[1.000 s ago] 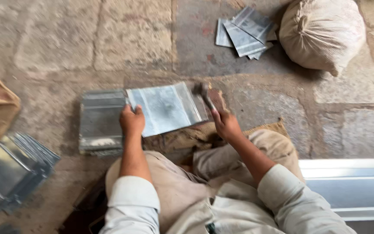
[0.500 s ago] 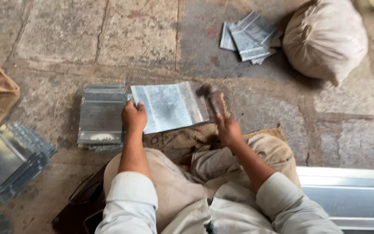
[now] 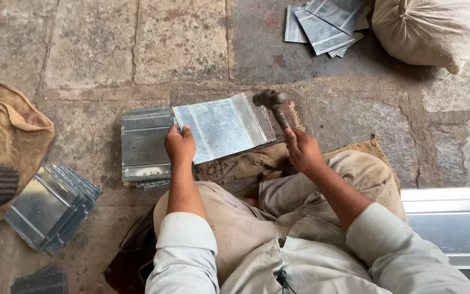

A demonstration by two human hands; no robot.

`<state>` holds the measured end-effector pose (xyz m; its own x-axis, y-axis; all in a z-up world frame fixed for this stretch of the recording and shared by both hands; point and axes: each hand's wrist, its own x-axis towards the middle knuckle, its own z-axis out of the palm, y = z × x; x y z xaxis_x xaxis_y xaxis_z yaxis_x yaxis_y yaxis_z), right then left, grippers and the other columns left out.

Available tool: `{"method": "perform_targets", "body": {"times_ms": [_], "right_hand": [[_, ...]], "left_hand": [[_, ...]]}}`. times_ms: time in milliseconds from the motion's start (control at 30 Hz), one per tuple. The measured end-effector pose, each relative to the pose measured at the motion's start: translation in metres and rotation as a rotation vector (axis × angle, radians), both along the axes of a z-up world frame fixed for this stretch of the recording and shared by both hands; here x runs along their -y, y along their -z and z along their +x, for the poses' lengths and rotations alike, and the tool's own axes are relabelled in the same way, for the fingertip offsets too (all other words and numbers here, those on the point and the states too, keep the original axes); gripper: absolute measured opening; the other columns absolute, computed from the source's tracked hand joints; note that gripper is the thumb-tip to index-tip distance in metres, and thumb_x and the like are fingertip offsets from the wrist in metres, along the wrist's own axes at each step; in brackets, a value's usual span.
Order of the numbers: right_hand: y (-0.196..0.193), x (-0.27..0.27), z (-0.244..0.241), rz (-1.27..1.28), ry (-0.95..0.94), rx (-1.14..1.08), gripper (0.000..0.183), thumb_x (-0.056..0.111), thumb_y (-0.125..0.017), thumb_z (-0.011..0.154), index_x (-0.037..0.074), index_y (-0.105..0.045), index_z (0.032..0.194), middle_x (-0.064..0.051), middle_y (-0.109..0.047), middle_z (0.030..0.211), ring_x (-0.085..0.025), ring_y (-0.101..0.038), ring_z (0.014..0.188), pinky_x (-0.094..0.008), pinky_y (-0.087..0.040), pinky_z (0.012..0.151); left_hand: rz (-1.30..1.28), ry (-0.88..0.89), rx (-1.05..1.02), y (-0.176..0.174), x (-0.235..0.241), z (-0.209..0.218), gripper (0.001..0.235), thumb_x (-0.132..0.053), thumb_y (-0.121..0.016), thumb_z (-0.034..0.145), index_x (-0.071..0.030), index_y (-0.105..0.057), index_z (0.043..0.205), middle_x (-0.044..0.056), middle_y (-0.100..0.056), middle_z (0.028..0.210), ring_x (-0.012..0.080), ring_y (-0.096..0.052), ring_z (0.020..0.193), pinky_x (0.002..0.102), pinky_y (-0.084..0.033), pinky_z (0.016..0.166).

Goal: The person uses a hammer to strike and flatten rectangular metal sheets against a block. They handle the sheets one at a time, flipping them over and moving them between stacks.

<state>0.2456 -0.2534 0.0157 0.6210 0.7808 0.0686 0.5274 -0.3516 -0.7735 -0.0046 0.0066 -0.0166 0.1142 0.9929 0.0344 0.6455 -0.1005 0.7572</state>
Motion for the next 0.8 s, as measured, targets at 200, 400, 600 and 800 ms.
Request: {"method": "perform_targets", "body": {"times_ms": [200, 400, 600, 800], "right_hand": [[0.011, 0.005, -0.005, -0.076, -0.043, 0.012, 0.049, 0.043, -0.045, 0.108, 0.003, -0.063, 0.087, -0.019, -0.064, 0.069, -0.040, -0.064, 0.064, -0.050, -0.048, 0.060], [0.005, -0.006, -0.010, -0.223, -0.029, -0.073, 0.044, 0.042, -0.045, 0.108, 0.005, -0.062, 0.091, -0.019, -0.062, 0.067, -0.041, -0.063, 0.064, -0.050, -0.049, 0.062], [-0.021, 0.007, -0.018, 0.051, -0.044, -0.032, 0.041, 0.036, -0.045, 0.107, 0.002, -0.056, 0.087, -0.018, -0.061, 0.066, -0.039, -0.062, 0.061, -0.050, -0.048, 0.059], [0.003, 0.004, -0.013, -0.245, -0.046, 0.020, 0.045, 0.039, -0.050, 0.107, 0.002, -0.060, 0.085, -0.023, -0.062, 0.068, -0.044, -0.059, 0.064, -0.053, -0.046, 0.062]], "left_hand": [[0.010, 0.000, 0.026, 0.000, -0.002, 0.001, 0.027, -0.024, -0.069, 0.094, 0.001, -0.072, 0.102, 0.021, -0.075, 0.085, 0.0371, -0.073, 0.081, 0.046, -0.055, 0.075], [0.088, -0.004, -0.031, 0.010, -0.005, -0.007, 0.031, -0.025, -0.071, 0.093, 0.004, -0.071, 0.104, 0.023, -0.073, 0.087, 0.0406, -0.071, 0.083, 0.048, -0.054, 0.074], [0.063, -0.016, -0.020, 0.006, -0.012, -0.002, 0.033, -0.026, -0.071, 0.094, 0.004, -0.071, 0.107, 0.024, -0.073, 0.088, 0.0403, -0.072, 0.084, 0.048, -0.054, 0.076], [0.025, 0.000, -0.020, 0.001, -0.010, 0.001, 0.030, -0.025, -0.070, 0.095, 0.003, -0.072, 0.104, 0.023, -0.074, 0.086, 0.0394, -0.072, 0.083, 0.047, -0.054, 0.075]]}}
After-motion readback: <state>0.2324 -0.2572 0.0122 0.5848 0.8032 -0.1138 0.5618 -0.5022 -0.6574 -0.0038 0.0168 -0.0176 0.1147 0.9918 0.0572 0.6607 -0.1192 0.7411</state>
